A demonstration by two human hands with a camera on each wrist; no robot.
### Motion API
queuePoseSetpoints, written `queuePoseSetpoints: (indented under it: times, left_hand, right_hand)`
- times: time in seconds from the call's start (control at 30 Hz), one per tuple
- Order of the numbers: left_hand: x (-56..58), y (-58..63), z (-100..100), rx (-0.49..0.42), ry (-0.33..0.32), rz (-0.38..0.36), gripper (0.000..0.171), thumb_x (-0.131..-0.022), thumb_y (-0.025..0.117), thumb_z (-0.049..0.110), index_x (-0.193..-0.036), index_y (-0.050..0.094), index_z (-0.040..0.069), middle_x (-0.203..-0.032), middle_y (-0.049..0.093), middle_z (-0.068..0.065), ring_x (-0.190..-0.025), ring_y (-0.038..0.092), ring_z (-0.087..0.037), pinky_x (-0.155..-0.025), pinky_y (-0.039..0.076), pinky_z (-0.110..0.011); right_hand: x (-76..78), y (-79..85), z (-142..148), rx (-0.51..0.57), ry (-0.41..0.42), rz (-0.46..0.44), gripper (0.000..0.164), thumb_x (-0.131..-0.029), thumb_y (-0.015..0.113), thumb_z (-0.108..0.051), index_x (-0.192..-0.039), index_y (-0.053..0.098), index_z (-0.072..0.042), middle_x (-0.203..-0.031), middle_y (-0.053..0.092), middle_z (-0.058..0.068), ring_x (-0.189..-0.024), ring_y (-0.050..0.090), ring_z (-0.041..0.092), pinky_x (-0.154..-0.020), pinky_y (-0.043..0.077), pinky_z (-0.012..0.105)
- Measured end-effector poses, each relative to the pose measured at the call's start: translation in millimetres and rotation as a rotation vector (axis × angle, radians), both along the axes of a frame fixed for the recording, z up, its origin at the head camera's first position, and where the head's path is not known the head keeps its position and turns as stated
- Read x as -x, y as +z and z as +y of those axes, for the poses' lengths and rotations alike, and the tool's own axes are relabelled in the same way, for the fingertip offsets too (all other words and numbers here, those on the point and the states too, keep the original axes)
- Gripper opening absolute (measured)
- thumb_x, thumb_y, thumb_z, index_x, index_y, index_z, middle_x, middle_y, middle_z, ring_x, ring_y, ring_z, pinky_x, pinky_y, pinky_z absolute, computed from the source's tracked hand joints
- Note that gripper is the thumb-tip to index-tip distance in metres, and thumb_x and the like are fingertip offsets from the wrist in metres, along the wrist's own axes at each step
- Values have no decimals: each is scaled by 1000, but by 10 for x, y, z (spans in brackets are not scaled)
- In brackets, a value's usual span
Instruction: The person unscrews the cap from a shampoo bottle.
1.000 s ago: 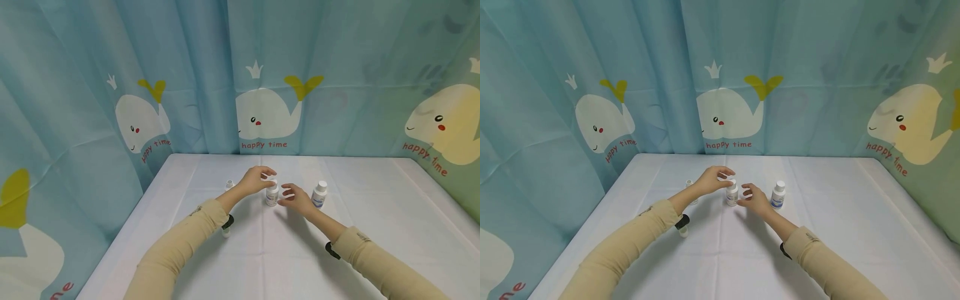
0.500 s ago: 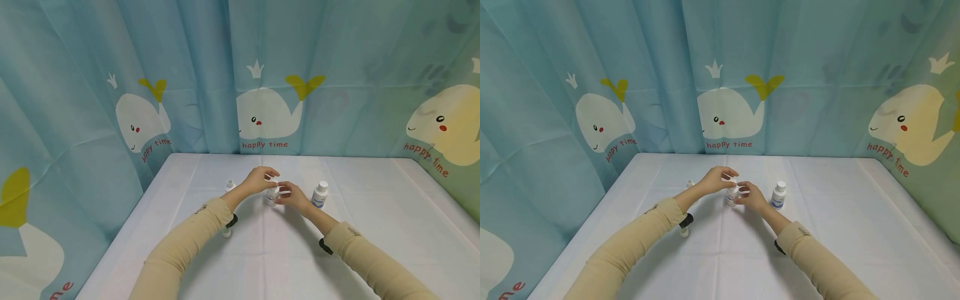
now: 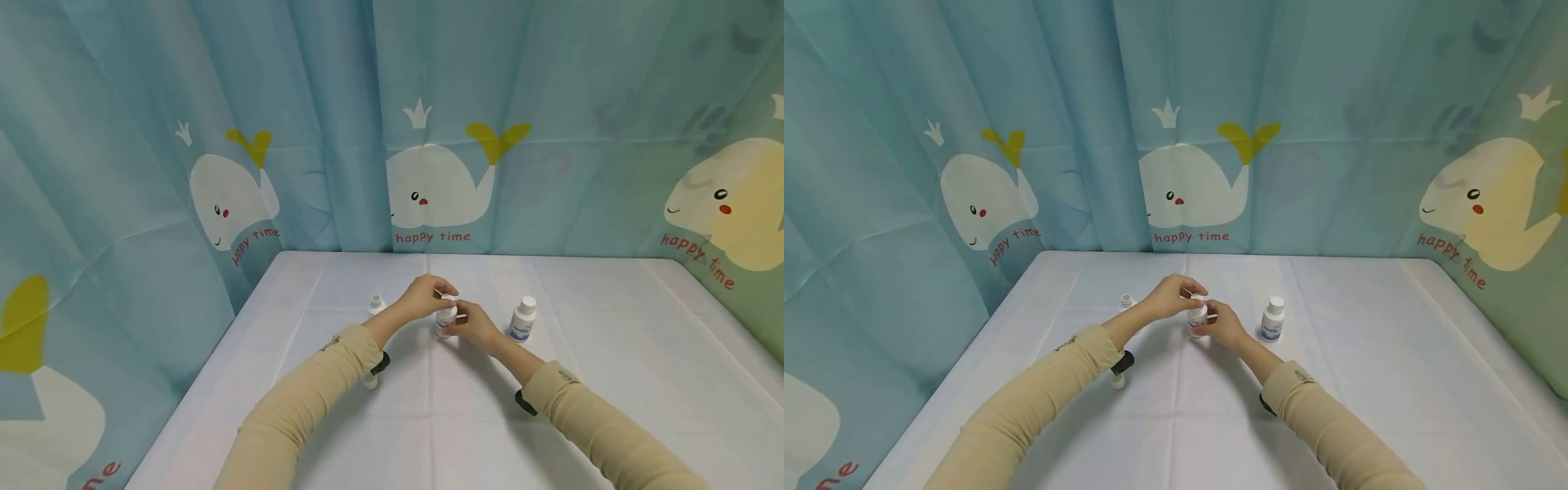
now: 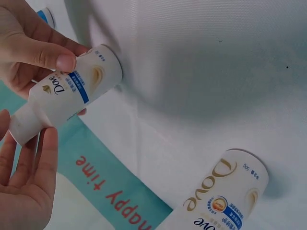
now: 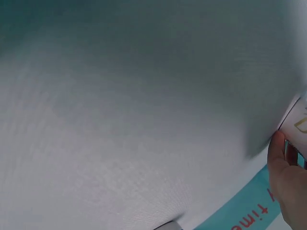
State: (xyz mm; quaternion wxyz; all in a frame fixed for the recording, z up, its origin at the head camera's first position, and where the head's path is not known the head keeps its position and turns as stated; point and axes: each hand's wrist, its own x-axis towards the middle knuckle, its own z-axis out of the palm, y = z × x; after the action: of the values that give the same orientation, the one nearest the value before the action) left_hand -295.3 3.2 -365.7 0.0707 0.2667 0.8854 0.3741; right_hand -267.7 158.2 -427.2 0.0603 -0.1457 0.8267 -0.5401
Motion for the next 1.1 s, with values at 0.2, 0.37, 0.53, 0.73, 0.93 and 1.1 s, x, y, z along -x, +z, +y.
queuePoseSetpoints:
  times: [0.2, 0.37, 0.53, 0.73, 0.93, 1.1]
  left_hand:
    - [-22, 4, -18, -1, -9, 2, 21, -87, 66, 6, -108, 69, 2, -115, 67, -13, -100, 64, -26, -84, 53, -25]
    - [-59, 36, -47, -7, -15, -7, 22, -87, 65, 5, -108, 69, 1, -114, 68, -12, -100, 64, -26, -84, 53, -24]
    - [-99, 91, -65, -19, -24, -10, 24, -89, 64, 9, -112, 68, 2, -116, 67, -12, -102, 63, -25, -85, 53, -25]
    - [-132, 126, -79, -23, -44, 15, 26, -90, 63, 11, -114, 67, 2, -117, 67, -11, -104, 62, -25, -88, 52, -27]
    - [-184, 182, -121, -45, -70, 15, 26, -91, 62, 12, -115, 66, 2, -118, 66, -11, -109, 60, -24, -91, 51, -27]
    - [-263, 245, -182, -81, -88, 41, 27, -92, 61, 13, -116, 66, 3, -118, 67, -10, -109, 61, -23, -90, 51, -26]
  right_hand:
    - [-8, 4, -26, -25, -28, 27, 45, -82, 69, -2, -119, 52, 16, -114, 60, 31, -98, 64, 37, -84, 55, 37]
    - [-28, 11, -28, -39, -34, 12, 46, -82, 70, -5, -121, 53, 15, -114, 61, 30, -98, 64, 35, -84, 55, 37]
    - [-58, 54, -7, -58, -42, 31, 46, -83, 70, -7, -121, 53, 14, -114, 61, 30, -100, 63, 38, -85, 55, 39]
    - [-102, 105, 20, -55, -35, 60, 45, -83, 70, -7, -120, 53, 14, -113, 61, 30, -102, 62, 40, -86, 55, 41]
    - [-174, 189, 41, -86, -33, 95, 43, -82, 71, -8, -117, 56, 13, -111, 63, 28, -101, 64, 38, -85, 55, 41]
    - [-258, 294, 67, -111, 0, 140, 39, -82, 72, -10, -112, 59, 11, -104, 66, 25, -92, 66, 31, -78, 57, 38]
